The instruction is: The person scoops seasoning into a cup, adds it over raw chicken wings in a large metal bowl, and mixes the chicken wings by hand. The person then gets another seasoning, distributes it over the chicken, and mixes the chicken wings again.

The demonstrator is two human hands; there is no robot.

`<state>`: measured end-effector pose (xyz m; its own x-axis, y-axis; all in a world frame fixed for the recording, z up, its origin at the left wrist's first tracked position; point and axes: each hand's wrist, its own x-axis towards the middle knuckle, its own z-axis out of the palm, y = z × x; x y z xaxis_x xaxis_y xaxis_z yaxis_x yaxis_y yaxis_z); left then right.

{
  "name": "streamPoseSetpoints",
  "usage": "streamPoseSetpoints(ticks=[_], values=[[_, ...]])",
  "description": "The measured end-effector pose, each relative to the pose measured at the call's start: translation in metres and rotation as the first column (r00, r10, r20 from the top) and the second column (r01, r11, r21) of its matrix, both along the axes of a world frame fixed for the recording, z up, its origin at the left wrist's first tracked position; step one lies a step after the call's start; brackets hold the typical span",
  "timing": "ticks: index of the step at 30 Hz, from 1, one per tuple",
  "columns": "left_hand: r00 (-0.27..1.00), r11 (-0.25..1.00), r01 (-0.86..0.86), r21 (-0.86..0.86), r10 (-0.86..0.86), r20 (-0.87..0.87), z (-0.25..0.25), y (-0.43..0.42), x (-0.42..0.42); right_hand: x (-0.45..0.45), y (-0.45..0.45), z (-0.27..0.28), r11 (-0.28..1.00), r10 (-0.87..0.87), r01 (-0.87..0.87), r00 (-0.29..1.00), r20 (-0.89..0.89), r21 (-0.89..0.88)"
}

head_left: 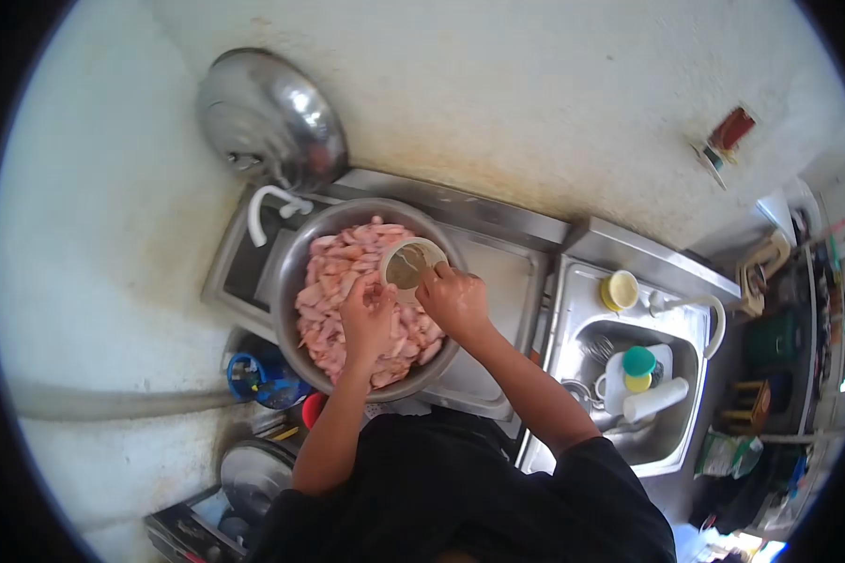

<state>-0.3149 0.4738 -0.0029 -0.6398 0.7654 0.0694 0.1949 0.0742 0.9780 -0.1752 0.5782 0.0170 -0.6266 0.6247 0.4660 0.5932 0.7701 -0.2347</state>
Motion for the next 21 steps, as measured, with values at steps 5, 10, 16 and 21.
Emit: streamPoseSetpoints(ticks=[5,10,16,21], values=[[0.931,0.986,-0.158,0.048,0.165,-0.325,0.010,-0.070,-0.053,-0.048,-0.052,0.028,0.994,0.106,-0.108,0.979,-0.174,-0.002],[0.930,0.963,-0.237,0.127,0.263,-0.256,0.029,-0.114,-0.074,-0.076,-0.092,0.024,0.978,0.182,-0.198,0.964,-0.194,-0.068],[0.900,0.957,-0.243,0.159,0.284,-0.332,0.022,-0.136,-0.090,-0.087,-0.100,0.023,0.964,0.235,-0.253,0.955,-0.180,-0.080],[0.896,0.962,-0.214,0.170,0.262,-0.357,0.026,-0.130,-0.091,-0.094,-0.090,0.018,0.952,0.267,-0.280,0.957,-0.109,-0.127]])
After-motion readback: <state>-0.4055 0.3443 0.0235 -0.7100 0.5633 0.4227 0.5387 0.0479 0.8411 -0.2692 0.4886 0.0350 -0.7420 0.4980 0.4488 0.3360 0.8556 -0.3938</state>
